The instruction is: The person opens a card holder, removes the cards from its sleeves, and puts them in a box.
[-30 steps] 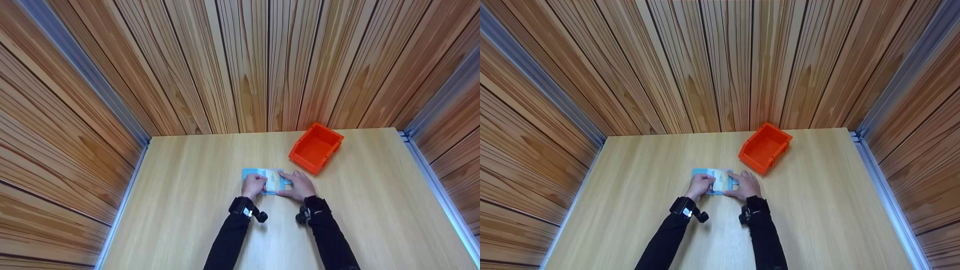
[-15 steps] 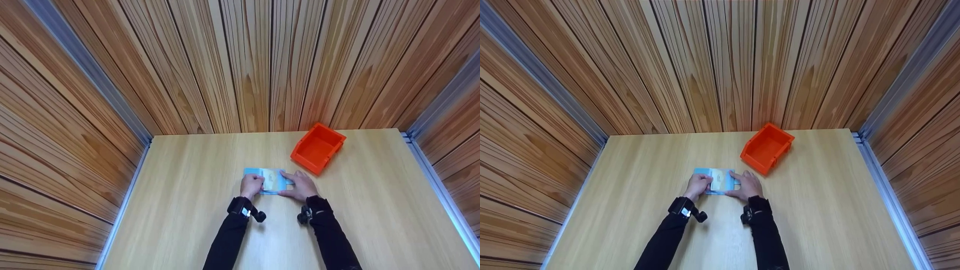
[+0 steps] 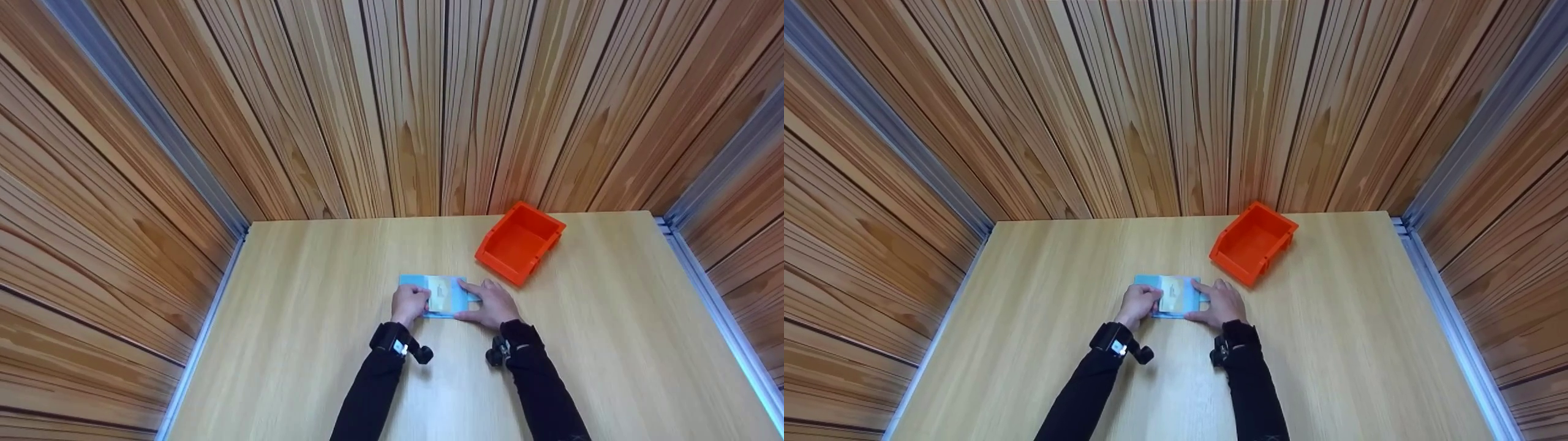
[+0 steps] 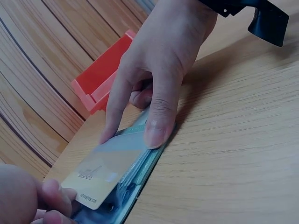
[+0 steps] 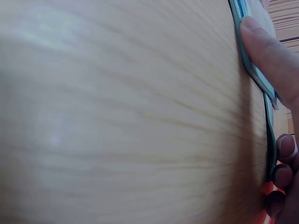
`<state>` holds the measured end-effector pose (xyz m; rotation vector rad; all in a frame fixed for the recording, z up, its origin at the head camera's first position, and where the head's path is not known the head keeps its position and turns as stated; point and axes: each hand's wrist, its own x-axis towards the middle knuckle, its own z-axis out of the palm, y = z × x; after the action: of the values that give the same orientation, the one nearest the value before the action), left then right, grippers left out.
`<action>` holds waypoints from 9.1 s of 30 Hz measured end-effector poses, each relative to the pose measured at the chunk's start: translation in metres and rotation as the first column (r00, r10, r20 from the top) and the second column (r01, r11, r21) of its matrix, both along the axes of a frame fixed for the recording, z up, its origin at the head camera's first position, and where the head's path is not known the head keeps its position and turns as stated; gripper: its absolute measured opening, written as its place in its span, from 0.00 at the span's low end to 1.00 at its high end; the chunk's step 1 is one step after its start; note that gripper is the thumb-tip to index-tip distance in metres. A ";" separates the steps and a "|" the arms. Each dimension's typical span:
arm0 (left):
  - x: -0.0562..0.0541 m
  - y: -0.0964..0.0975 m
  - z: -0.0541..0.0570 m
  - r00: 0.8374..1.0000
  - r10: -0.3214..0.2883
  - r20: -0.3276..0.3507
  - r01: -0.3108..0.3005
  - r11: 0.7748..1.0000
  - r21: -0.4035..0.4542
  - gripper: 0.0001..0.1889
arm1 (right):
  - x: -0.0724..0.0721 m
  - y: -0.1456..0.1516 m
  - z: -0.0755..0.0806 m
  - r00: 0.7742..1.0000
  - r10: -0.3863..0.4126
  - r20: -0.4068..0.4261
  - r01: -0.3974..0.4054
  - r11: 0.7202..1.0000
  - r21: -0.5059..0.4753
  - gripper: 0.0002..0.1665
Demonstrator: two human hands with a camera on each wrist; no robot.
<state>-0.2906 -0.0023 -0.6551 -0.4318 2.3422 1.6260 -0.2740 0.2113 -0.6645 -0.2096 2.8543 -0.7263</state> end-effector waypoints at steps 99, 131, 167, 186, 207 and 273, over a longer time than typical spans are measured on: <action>0.000 -0.009 0.066 0.995 0.006 -0.095 0.007 0.991 0.136 0.08 | -0.002 0.009 0.014 0.997 -0.064 0.039 0.073 0.947 -0.312 0.23; 0.005 -0.007 0.058 0.994 -0.008 -0.110 0.026 0.986 0.162 0.08 | -0.005 -0.046 0.039 0.977 -0.198 0.083 0.206 0.753 -0.625 0.18; 0.010 -0.063 0.010 0.821 -0.546 -0.166 0.244 0.600 -0.762 0.36 | -0.014 0.010 0.054 0.943 -0.320 0.088 0.310 0.754 -0.579 0.23; 0.013 -0.068 0.003 0.783 -0.603 -0.153 0.264 0.544 -0.797 0.33 | -0.022 0.042 0.068 0.838 -0.526 0.149 0.492 0.609 -0.622 0.20; 0.013 -0.068 0.005 0.782 -0.610 -0.125 0.291 0.536 -0.793 0.34 | -0.030 0.035 0.056 0.770 -0.637 0.042 0.508 0.572 -0.644 0.26; 0.014 -0.068 0.004 0.773 -0.615 -0.154 0.267 0.536 -0.801 0.33 | -0.041 0.023 0.029 0.885 -0.464 -0.034 0.459 0.883 -0.094 0.25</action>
<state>-0.2770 -0.0707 -0.6507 0.4677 3.0291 0.4553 -0.3147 0.2342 -0.6354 0.4690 2.9548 -0.9347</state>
